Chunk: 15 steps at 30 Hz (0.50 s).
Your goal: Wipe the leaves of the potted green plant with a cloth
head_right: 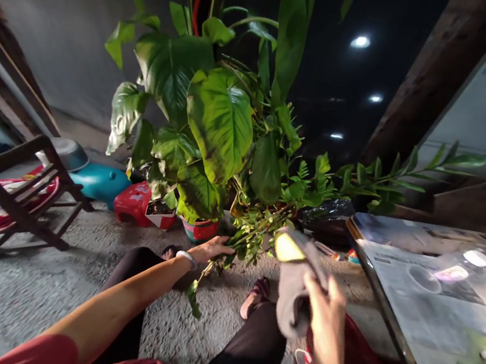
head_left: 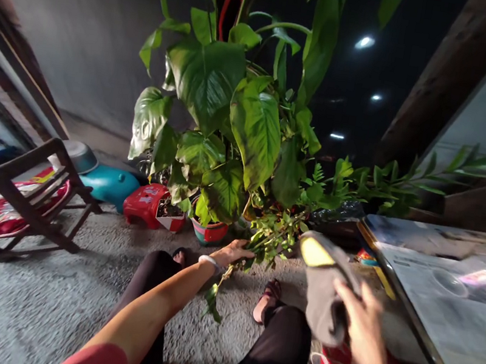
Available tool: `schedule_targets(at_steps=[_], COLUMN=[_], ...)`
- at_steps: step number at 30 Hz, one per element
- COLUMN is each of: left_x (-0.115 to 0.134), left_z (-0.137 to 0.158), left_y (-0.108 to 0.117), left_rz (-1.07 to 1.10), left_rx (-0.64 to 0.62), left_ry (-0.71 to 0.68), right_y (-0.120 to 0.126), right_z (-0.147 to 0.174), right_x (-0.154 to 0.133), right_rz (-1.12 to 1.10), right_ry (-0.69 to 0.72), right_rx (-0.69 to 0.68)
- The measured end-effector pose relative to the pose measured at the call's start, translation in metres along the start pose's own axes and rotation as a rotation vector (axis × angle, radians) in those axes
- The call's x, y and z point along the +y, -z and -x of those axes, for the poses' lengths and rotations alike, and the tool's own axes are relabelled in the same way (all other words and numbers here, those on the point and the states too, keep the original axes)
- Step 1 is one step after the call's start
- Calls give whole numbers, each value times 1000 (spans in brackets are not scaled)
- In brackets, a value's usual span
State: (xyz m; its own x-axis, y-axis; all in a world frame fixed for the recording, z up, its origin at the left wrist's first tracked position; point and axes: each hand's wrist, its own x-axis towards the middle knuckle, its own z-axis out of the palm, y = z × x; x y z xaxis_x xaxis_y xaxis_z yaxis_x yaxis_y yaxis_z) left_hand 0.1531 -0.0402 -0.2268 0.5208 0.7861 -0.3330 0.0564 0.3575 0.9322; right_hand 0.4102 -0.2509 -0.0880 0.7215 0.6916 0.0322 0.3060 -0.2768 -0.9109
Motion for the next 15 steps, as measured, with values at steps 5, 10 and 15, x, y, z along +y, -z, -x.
schedule_targets(at_steps=[5,10,15], left_x=[-3,-5,1], left_z=[11,26,32], left_y=[-6,5,8], left_rz=[-67,-83,0], left_rx=[-5,35,-55], left_ry=[-28,-66,-34], right_y=[-69,-120,-27], right_z=[-54,32,37], right_x=[-48,-37,21], right_rz=[322,182,67], right_ry=[26,208,69], right_rx=[-18,-405,-375])
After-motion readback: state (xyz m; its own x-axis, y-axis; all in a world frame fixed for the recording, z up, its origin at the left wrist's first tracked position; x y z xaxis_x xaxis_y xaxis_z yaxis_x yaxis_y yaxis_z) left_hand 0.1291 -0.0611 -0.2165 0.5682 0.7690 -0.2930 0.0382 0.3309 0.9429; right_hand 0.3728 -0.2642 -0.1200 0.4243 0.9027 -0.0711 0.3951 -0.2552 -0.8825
